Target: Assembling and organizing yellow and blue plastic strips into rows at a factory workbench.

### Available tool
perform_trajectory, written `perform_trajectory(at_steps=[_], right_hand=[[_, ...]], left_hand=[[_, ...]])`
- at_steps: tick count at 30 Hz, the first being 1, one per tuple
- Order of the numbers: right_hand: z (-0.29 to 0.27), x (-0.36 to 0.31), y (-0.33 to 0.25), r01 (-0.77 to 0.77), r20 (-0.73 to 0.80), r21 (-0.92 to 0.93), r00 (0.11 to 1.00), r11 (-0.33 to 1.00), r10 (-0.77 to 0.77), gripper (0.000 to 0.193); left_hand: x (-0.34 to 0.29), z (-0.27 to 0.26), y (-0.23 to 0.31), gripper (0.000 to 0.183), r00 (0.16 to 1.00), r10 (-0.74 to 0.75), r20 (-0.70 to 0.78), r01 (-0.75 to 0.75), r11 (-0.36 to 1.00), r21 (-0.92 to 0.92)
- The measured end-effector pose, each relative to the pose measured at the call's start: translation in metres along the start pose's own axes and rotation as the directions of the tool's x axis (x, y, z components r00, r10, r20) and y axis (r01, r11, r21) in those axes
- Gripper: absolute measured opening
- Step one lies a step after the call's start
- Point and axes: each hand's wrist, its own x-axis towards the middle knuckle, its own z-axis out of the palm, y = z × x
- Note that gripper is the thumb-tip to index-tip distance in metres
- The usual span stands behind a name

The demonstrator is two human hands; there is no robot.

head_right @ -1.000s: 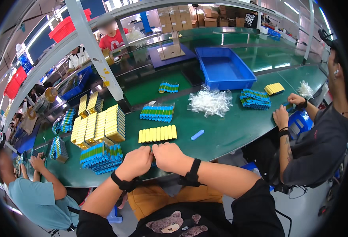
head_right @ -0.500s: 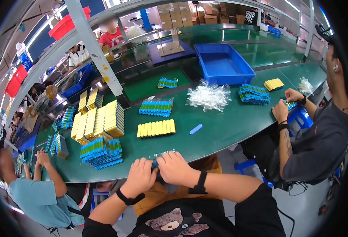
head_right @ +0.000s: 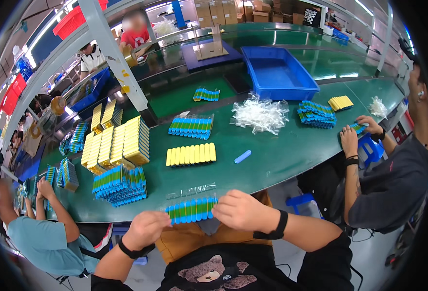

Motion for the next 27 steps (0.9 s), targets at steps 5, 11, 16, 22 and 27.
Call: perform_trajectory(at_steps=[5,11,16,22,27], right_hand=[[-0.047,0.013,-0.023,-0.01,-0.069,0.335,0.997,0.942,0.036,0.024],[-0.01,0.061,0.066,-0.464,-0.104,0.46,0.819,0.757,0.565,0.017],[0.031,0.073,0.137,-0.726,0.115,0.546,0.559,0.417,0.821,0.017],[0.06,0.069,0.147,-0.748,0.07,0.281,0.641,0.602,0.764,0.013],[0.048,0.069,0.114,-0.632,-0.201,0.209,0.719,0.746,0.665,0.034]], left_hand=[[0.0,-0.046,0.04,0.028,1.0,0.006,0.009,-0.004,0.98,-0.199],[0.115,-0.039,-0.009,0.014,0.822,-0.547,-0.158,0.5,0.826,-0.259],[0.167,-0.008,-0.09,0.016,0.837,-0.547,-0.017,0.546,0.833,0.089],[0.174,0.014,-0.123,0.019,0.865,-0.49,0.111,0.454,0.857,0.242],[0.162,0.0,-0.093,0.018,0.928,-0.346,-0.139,0.36,0.928,0.093]])
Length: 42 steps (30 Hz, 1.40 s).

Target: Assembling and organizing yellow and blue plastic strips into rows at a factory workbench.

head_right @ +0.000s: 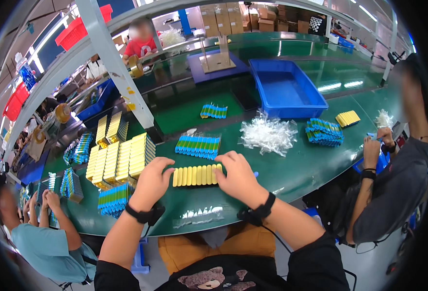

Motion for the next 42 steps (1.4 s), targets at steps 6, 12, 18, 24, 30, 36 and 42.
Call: perform_trajectory(at_steps=[6,12,18,24,30,36,42], right_hand=[[0.03,-0.071,-0.087,0.294,0.389,0.059,0.874,0.954,-0.293,0.038],[0.079,-0.074,-0.082,0.427,0.462,0.029,0.796,0.904,-0.391,0.021],[0.097,-0.067,-0.086,0.337,0.366,0.114,0.86,0.935,-0.355,0.011],[0.1,-0.076,-0.089,0.105,0.284,0.274,0.941,0.956,-0.185,0.013],[0.085,-0.066,-0.113,0.178,0.295,0.121,0.933,0.976,-0.207,0.024],[0.088,-0.065,-0.079,0.262,0.257,0.182,0.918,0.948,-0.303,0.018],[-0.08,0.058,-0.073,0.338,-0.749,0.414,0.655,0.845,0.104,0.007]], left_hand=[[-0.105,-0.032,0.035,0.017,0.98,-0.097,0.173,0.139,0.958,-0.253],[-0.167,-0.012,0.016,0.023,0.995,-0.07,-0.072,0.029,0.885,-0.465],[-0.206,0.023,-0.008,0.04,0.929,-0.362,-0.073,-0.007,0.182,-0.983],[-0.206,0.023,-0.015,0.048,0.912,-0.41,-0.014,0.023,0.086,-0.996],[-0.213,0.024,-0.023,0.048,0.907,-0.42,-0.017,-0.012,0.014,-1.0],[-0.204,0.031,-0.021,0.048,0.919,-0.394,-0.017,-0.044,-0.059,-0.997],[-0.211,0.022,-0.012,0.026,0.902,-0.429,-0.045,0.026,0.159,-0.987]])
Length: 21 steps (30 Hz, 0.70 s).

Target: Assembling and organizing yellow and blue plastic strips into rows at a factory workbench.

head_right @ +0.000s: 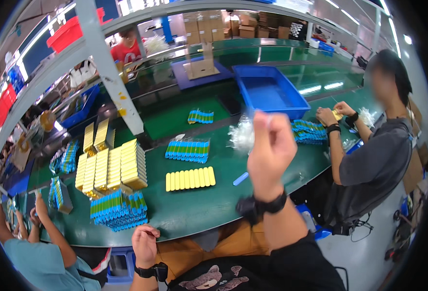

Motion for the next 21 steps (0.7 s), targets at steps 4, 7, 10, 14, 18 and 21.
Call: perform_trajectory(at_steps=[4,7,10,14,18,21], right_hand=[[-0.033,0.067,0.058,0.651,0.468,-0.408,0.751,0.64,-0.466,0.022],[-0.093,0.043,0.15,0.597,0.715,-0.699,0.576,0.394,0.396,0.031],[-0.094,-0.005,0.16,0.51,0.649,-0.76,0.558,0.403,0.518,0.062],[-0.059,-0.008,0.12,0.427,0.617,-0.781,0.635,0.455,0.464,0.064],[-0.025,-0.019,0.144,0.048,0.575,-0.503,0.764,0.863,0.293,0.031],[-0.024,-0.048,0.184,-0.474,0.51,-0.262,0.672,0.841,0.537,0.02]], left_hand=[[0.012,0.039,0.014,0.008,0.983,-0.128,0.133,0.059,0.901,0.429],[0.055,0.088,0.044,0.012,0.882,-0.163,0.442,-0.128,0.819,0.559],[0.106,0.144,0.07,0.017,0.82,-0.166,0.547,-0.286,0.709,0.644],[0.196,0.191,0.035,0.033,0.761,-0.294,0.578,-0.447,0.408,0.796],[0.269,0.205,-0.016,0.055,0.781,-0.423,0.458,-0.459,0.108,0.882],[0.299,0.206,-0.054,0.063,0.773,-0.498,0.392,-0.47,-0.035,0.882]])
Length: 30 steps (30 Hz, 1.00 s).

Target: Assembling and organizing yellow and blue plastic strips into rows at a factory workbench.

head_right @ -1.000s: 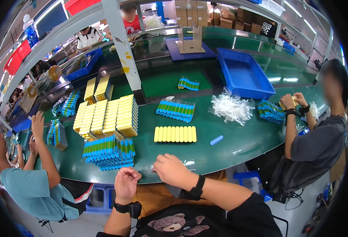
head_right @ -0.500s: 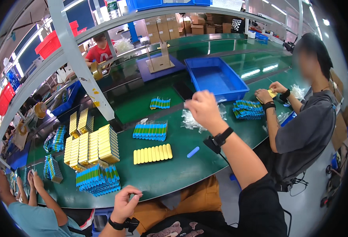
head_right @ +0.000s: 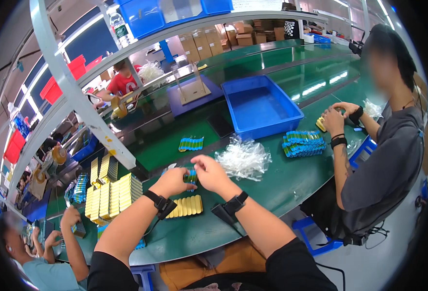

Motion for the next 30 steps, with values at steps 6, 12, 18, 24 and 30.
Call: perform_trajectory(at_steps=[6,12,18,24,30], right_hand=[[-0.009,-0.011,-0.007,-0.159,0.101,-0.048,0.981,0.986,0.164,0.023],[-0.011,-0.012,0.001,-0.088,0.135,-0.181,0.984,0.98,0.113,0.033],[-0.009,-0.014,-0.014,-0.028,0.238,-0.174,0.969,0.984,0.069,0.043],[-0.007,-0.015,-0.013,0.131,0.347,-0.266,0.937,0.955,-0.032,0.058],[-0.004,-0.014,-0.019,0.128,0.408,-0.424,0.911,0.897,0.062,0.065]], left_hand=[[0.02,0.006,-0.022,0.056,0.999,-0.035,0.022,0.036,0.999,-0.039],[0.029,-0.013,-0.017,0.031,0.971,-0.167,0.173,0.187,0.976,-0.108],[0.014,0.01,-0.032,0.027,0.952,-0.285,-0.117,0.225,0.902,-0.369],[0.014,0.009,-0.036,0.028,0.921,-0.385,-0.065,0.301,0.808,-0.507],[0.019,0.005,-0.058,0.025,0.921,-0.357,0.154,0.349,0.583,-0.733]])
